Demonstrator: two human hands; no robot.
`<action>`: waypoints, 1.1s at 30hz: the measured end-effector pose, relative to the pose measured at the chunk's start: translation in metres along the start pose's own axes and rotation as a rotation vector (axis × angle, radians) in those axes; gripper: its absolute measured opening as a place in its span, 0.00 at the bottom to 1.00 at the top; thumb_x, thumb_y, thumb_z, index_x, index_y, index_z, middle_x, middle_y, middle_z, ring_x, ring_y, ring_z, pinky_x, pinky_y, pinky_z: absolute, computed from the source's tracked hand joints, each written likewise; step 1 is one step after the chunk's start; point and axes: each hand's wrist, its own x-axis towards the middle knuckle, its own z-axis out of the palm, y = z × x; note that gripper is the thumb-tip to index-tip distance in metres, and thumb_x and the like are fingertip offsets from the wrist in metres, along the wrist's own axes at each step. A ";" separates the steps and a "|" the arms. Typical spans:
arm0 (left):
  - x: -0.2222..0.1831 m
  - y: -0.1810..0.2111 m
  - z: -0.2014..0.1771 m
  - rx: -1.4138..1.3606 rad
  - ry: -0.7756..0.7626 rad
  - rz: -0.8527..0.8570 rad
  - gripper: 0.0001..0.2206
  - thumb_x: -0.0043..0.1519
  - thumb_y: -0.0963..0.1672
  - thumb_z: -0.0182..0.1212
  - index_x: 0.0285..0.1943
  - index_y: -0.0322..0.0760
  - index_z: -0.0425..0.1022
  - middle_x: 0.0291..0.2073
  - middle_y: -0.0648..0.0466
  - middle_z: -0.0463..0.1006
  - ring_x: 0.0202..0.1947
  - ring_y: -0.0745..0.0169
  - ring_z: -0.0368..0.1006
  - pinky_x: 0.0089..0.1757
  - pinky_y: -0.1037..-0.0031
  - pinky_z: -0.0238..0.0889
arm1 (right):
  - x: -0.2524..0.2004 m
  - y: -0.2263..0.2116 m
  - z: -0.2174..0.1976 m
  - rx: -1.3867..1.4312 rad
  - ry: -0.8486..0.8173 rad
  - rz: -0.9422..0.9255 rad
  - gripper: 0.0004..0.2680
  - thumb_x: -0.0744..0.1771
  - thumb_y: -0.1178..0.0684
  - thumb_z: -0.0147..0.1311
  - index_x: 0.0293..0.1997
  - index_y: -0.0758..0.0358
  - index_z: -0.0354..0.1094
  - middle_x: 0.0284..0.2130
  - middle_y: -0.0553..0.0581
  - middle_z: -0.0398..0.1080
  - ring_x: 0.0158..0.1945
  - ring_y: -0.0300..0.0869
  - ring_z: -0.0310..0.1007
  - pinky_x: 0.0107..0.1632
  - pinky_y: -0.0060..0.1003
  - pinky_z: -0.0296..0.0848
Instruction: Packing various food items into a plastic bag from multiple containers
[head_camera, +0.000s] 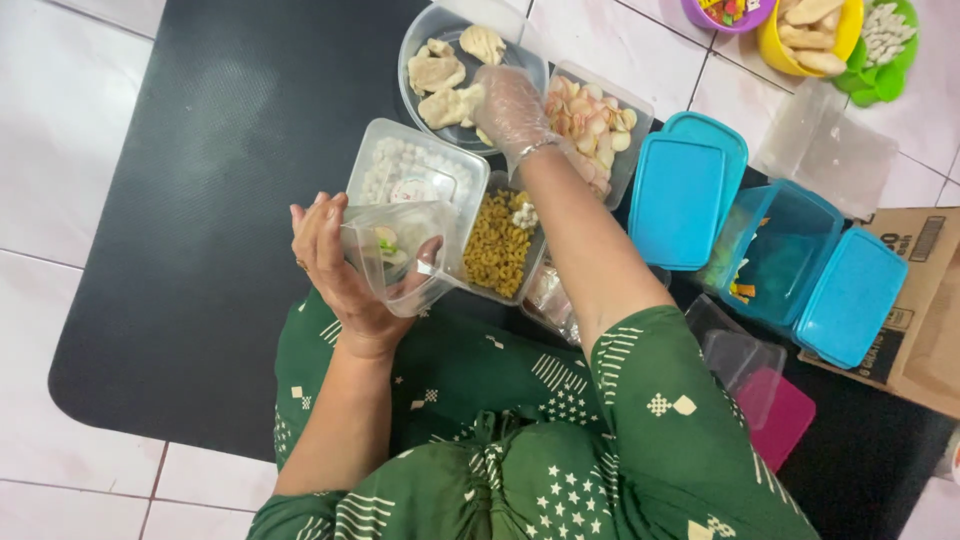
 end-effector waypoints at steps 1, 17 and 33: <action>-0.001 0.001 -0.001 -0.002 -0.004 -0.004 0.40 0.61 0.54 0.76 0.73 0.35 0.54 0.62 0.45 0.68 0.68 0.46 0.64 0.70 0.38 0.52 | -0.015 -0.022 -0.030 -0.002 -0.005 0.004 0.09 0.56 0.64 0.55 0.34 0.60 0.74 0.28 0.60 0.72 0.35 0.55 0.76 0.37 0.48 0.77; -0.011 0.036 0.009 -0.077 -0.052 0.174 0.32 0.65 0.56 0.64 0.68 0.30 0.60 0.55 0.38 0.71 0.57 0.40 0.70 0.67 0.33 0.48 | -0.213 -0.044 -0.250 1.047 0.091 -0.020 0.11 0.66 0.54 0.65 0.53 0.62 0.72 0.38 0.52 0.74 0.27 0.33 0.73 0.33 0.23 0.76; 0.000 0.005 -0.025 0.084 0.079 0.005 0.39 0.58 0.54 0.78 0.68 0.31 0.58 0.53 0.41 0.72 0.55 0.43 0.69 0.66 0.35 0.52 | -0.038 -0.047 -0.080 -0.227 0.083 -0.106 0.07 0.66 0.52 0.56 0.39 0.65 0.75 0.34 0.62 0.72 0.38 0.56 0.74 0.39 0.50 0.75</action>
